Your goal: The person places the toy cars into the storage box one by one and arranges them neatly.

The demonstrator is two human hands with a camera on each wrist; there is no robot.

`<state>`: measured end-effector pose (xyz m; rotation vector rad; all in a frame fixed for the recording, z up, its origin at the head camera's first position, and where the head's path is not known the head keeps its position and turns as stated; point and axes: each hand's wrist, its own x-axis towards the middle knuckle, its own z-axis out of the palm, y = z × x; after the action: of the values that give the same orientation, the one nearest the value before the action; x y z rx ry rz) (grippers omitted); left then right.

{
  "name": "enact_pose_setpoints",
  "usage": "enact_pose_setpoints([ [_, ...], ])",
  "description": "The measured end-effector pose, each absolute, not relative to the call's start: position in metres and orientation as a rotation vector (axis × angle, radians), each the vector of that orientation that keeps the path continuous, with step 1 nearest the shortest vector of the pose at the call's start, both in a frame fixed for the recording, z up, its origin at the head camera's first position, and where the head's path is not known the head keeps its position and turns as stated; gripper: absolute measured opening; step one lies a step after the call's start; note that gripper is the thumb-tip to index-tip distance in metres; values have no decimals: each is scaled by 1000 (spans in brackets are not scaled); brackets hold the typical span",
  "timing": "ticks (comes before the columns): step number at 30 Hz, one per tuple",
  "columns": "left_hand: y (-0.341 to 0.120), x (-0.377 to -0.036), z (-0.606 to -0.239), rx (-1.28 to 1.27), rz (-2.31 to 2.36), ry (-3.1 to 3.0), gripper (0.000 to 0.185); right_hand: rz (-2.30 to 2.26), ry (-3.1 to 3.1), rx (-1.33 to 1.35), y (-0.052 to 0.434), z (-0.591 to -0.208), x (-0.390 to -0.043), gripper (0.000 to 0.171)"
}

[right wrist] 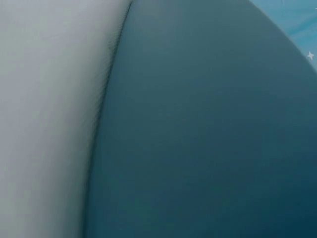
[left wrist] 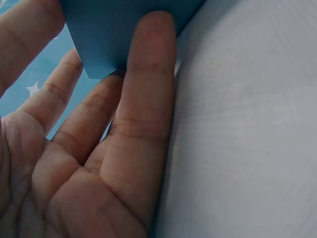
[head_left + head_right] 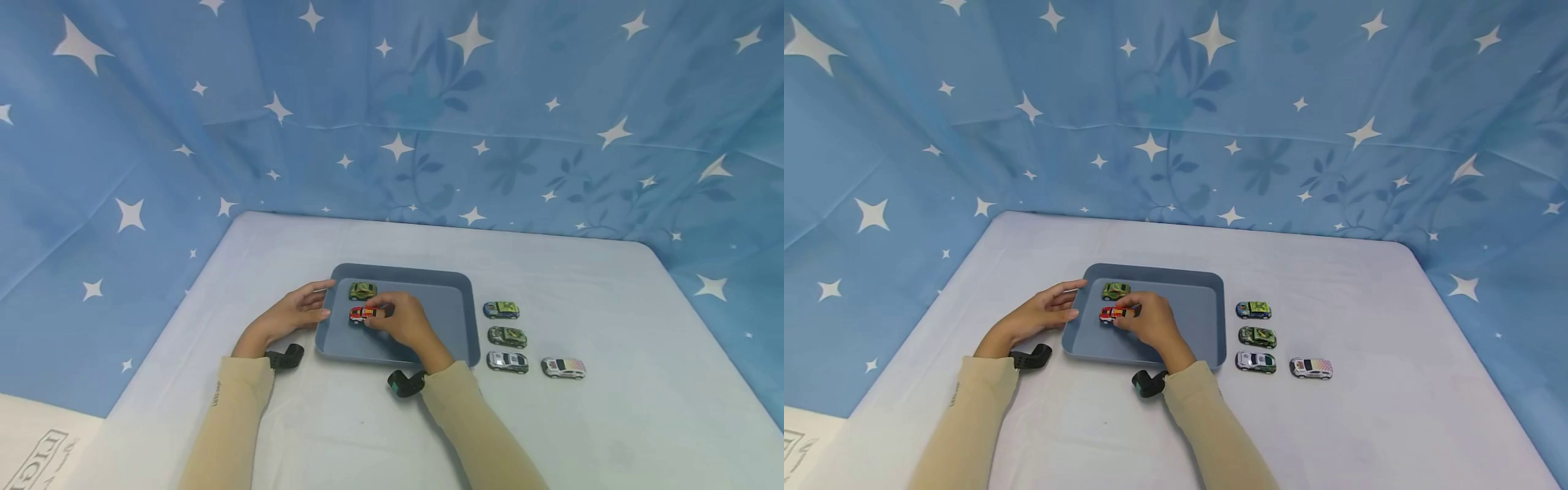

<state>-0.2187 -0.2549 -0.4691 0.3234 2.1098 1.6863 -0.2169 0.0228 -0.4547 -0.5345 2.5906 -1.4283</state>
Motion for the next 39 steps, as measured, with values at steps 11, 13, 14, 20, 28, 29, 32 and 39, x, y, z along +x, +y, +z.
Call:
enact_pose_setpoints([
  [11,-255,-219,-469,315,1673,2127,73,-1387,2654,-474,9,-454,-220,22],
  [13,-254,-219,-469,315,1674,2126,73,-1364,2686,-468,7,-454,-220,22],
  [14,-254,-219,-469,316,1672,2128,73,-1347,2705,-466,6,-454,-220,22],
  [20,-254,-218,-467,313,1673,2129,73,-1261,2769,-440,2,-455,-221,23],
  [28,-255,-218,-466,315,1682,2120,73,-1203,2810,-425,-1,-456,-222,22],
  [29,-254,-218,-466,313,1684,2117,73,-1201,2810,-425,-1,-456,-222,22],
  [32,-254,-219,-467,311,1690,2105,73,-1200,2810,-423,0,-456,-221,24],
  [39,-255,-219,-467,292,1685,2103,73,-1312,2743,-442,7,-451,-219,27],
])
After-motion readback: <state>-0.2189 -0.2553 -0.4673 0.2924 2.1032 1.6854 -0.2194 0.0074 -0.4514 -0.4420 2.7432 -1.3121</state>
